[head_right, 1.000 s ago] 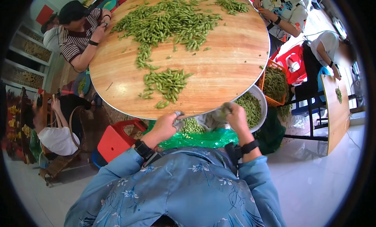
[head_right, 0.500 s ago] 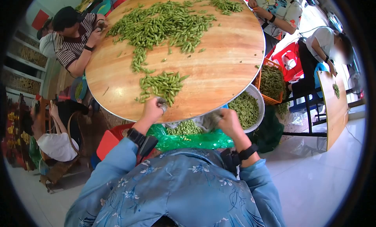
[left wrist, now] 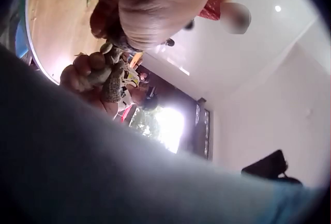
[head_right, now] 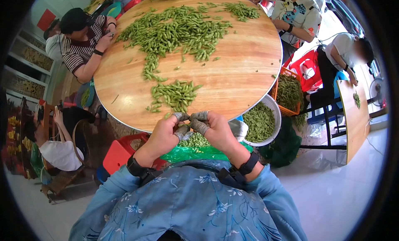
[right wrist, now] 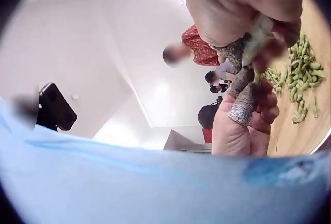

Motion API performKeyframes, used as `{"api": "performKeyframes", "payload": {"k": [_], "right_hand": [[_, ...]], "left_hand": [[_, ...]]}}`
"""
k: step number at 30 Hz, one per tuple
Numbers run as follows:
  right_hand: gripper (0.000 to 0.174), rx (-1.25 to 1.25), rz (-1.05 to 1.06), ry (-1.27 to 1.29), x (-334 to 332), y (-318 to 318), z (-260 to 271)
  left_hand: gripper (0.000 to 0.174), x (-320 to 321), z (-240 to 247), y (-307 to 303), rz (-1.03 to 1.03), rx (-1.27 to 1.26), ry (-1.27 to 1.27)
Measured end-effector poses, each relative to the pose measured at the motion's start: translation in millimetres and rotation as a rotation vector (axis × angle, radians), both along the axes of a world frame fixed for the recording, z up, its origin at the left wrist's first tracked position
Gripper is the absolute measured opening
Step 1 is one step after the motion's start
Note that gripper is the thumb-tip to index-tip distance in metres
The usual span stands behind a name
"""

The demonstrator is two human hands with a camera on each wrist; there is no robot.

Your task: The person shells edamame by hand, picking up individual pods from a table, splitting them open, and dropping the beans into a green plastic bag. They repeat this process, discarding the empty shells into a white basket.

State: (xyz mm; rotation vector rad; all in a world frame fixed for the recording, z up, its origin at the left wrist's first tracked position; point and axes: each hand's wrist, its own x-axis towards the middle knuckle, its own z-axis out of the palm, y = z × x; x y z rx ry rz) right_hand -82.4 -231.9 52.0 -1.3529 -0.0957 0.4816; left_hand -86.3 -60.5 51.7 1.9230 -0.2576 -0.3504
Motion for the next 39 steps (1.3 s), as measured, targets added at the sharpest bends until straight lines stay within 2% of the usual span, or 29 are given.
{"api": "performKeyframes", "payload": {"k": [4,6,7,11,13,14,16,20,31,39], "right_hand": [[0.018,-0.041,-0.108,-0.011,-6,-3,4],[0.019,-0.046,-0.16,0.016,-7,-14,4],[0.019,0.061,-0.148,0.068,-8,-19,-1],[0.021,0.151,-0.163,0.152,-13,-22,9],[0.024,0.18,-0.282,0.164,-14,-19,14],[0.024,0.181,-0.282,0.163,-14,-20,15],[0.026,0.145,-0.15,0.152,-15,-23,15],[0.016,0.192,-0.087,0.116,-16,-17,13],[0.013,0.186,-0.078,0.118,-19,-15,18],[0.014,0.209,-0.063,0.093,-20,-16,14]], "left_hand": [[0.015,5,-1,2,-0.037,0.113,-0.108],[0.013,0,-8,-1,0.116,-0.308,0.174],[0.009,0,-7,-1,0.134,-0.422,0.305],[0.005,-4,1,-5,0.191,-0.609,0.434],[0.006,-5,4,-7,0.248,-0.723,0.457],[0.006,-5,5,-8,0.247,-0.723,0.455],[0.007,-6,7,-9,0.256,-0.757,0.458],[0.008,-9,8,-14,0.218,-0.723,0.413],[0.007,-16,12,-16,0.248,-0.797,0.421],[0.008,-18,12,-19,0.25,-0.762,0.384]]}}
